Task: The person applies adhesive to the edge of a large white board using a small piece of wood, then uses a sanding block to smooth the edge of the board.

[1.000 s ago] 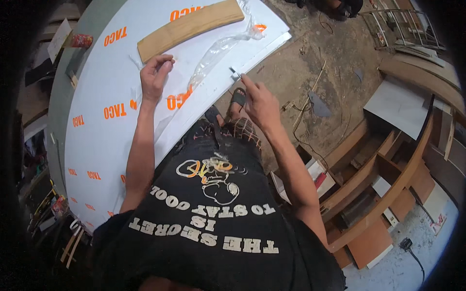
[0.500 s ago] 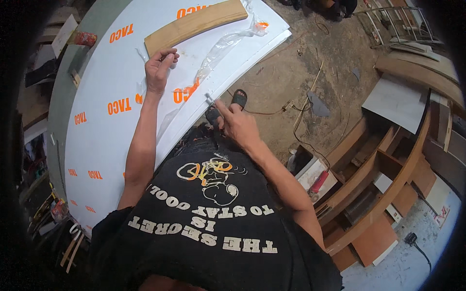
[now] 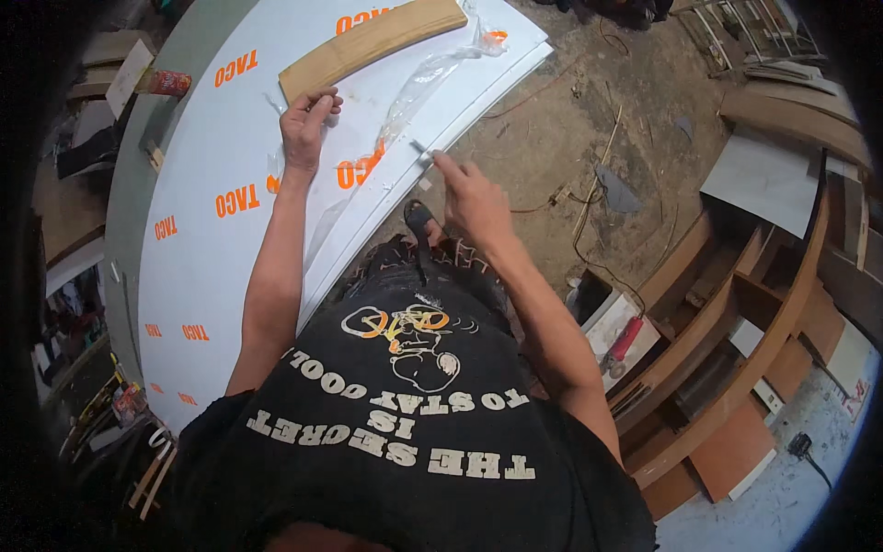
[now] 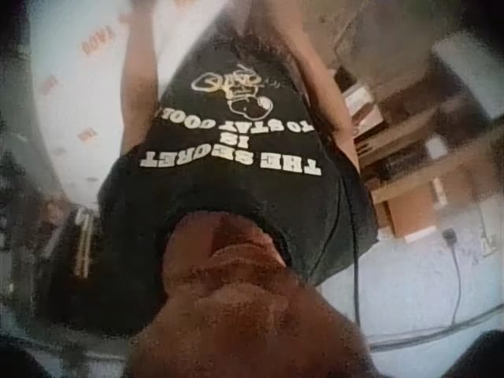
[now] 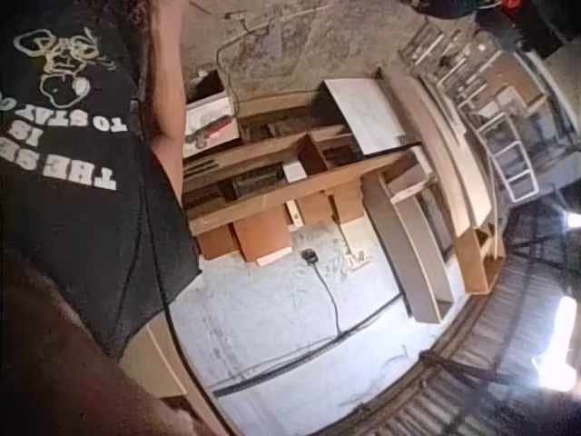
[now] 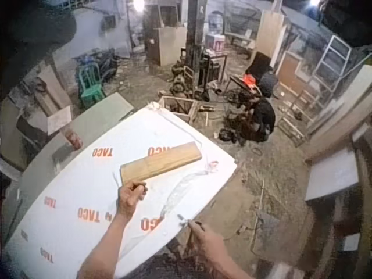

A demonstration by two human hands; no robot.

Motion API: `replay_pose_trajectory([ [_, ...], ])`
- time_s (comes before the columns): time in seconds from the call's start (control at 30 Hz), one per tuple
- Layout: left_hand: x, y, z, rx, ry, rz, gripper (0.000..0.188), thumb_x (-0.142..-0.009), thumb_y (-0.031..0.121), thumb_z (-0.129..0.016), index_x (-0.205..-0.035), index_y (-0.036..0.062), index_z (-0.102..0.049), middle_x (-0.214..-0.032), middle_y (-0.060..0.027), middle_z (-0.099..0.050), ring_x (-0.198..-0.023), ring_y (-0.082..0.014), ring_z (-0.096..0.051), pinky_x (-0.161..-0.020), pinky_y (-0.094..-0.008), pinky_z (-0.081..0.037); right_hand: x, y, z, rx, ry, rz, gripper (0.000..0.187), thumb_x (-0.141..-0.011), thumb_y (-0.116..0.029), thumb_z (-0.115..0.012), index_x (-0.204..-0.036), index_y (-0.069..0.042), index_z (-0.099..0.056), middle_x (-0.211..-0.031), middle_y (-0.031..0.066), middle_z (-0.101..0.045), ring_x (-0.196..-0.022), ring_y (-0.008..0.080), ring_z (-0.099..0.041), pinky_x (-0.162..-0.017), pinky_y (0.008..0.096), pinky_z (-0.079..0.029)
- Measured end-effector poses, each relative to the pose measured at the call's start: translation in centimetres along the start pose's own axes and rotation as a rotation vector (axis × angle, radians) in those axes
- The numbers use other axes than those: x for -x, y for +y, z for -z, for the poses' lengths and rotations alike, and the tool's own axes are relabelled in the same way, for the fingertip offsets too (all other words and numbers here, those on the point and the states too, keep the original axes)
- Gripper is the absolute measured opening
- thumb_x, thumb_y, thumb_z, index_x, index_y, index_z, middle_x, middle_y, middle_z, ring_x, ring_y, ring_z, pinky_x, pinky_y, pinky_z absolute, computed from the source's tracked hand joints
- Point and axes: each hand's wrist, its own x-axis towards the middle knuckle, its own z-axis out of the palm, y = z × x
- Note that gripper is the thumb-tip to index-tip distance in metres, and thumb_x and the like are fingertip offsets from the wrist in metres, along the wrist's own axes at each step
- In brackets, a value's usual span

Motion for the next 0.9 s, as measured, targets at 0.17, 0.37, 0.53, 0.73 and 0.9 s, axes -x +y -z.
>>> replay_pose_trajectory([
  [0.17, -0.2, -0.2, 0.1, -0.015, 0.008, -0.013, 0.026, -0.097, 0.015, -0.066, -0.113, -0.0046, -0.072, -0.098, -0.0111, -0.074, -0.089, -0.0148, -0.067, -0.085, -0.0286, -0.053, 2.7, -2.0, -2.9, 0.079, -0.07, 0.053, 0.063, -0.085, -0.007, -0.065, -0.143, -0.028, -0.054, -0.11, 0.013, -0.065, -0.091, 0.0385, -0.069, -0.07, 0.0502, -0.059],
  [0.37, -0.2, 0.1, 0.0, 0.003, 0.009, -0.01, 0.024, -0.097, 0.015, -0.066, -0.112, -0.0037, -0.072, -0.097, -0.0104, -0.074, -0.088, -0.0147, -0.067, -0.084, -0.0287, -0.053, 0.1, 1.2, -1.0, 0.017, 0.033, 0.034, 0.063, -0.085, -0.01, -0.066, -0.145, -0.025, -0.053, -0.107, 0.0127, -0.066, -0.088, 0.0382, -0.07, -0.065, 0.0526, -0.056],
  [0.53, -0.8, -0.1, -0.1, 0.038, 0.017, -0.008, 0.023, -0.098, 0.015, -0.065, -0.111, -0.0037, -0.072, -0.097, -0.0104, -0.073, -0.088, -0.0153, -0.067, -0.085, -0.0288, -0.052, 3.9, -1.4, -3.7, 0.075, -0.114, 0.097, 0.064, -0.087, -0.012, -0.066, -0.148, -0.023, -0.049, -0.111, 0.0155, -0.064, -0.088, 0.0407, -0.07, -0.069, 0.0501, -0.058],
  [0.73, -0.6, 0.2, 0.2, 0.028, 0.031, -0.015, 0.023, -0.098, 0.014, -0.064, -0.111, -0.0035, -0.072, -0.097, -0.0101, -0.073, -0.088, -0.0155, -0.067, -0.086, -0.0285, -0.052, 0.3, 1.8, -0.5, -0.039, 0.108, 0.115, 0.062, -0.088, -0.011, -0.065, -0.147, -0.024, -0.051, -0.108, 0.015, -0.065, -0.086, 0.0423, -0.07, -0.07, 0.0506, -0.058],
  [0.9, -0.5, 0.0, 0.0, 0.018, 0.039, -0.008, 0.023, -0.098, 0.014, -0.065, -0.111, -0.0032, -0.072, -0.097, -0.0104, -0.073, -0.088, -0.0152, -0.067, -0.086, -0.0282, -0.052, 3.2, -1.9, -3.3, 0.083, -0.111, 0.066, 0.06, -0.088, -0.012, -0.066, -0.144, -0.027, -0.053, -0.107, 0.0133, -0.066, -0.083, 0.0413, -0.07, -0.071, 0.054, -0.057],
])
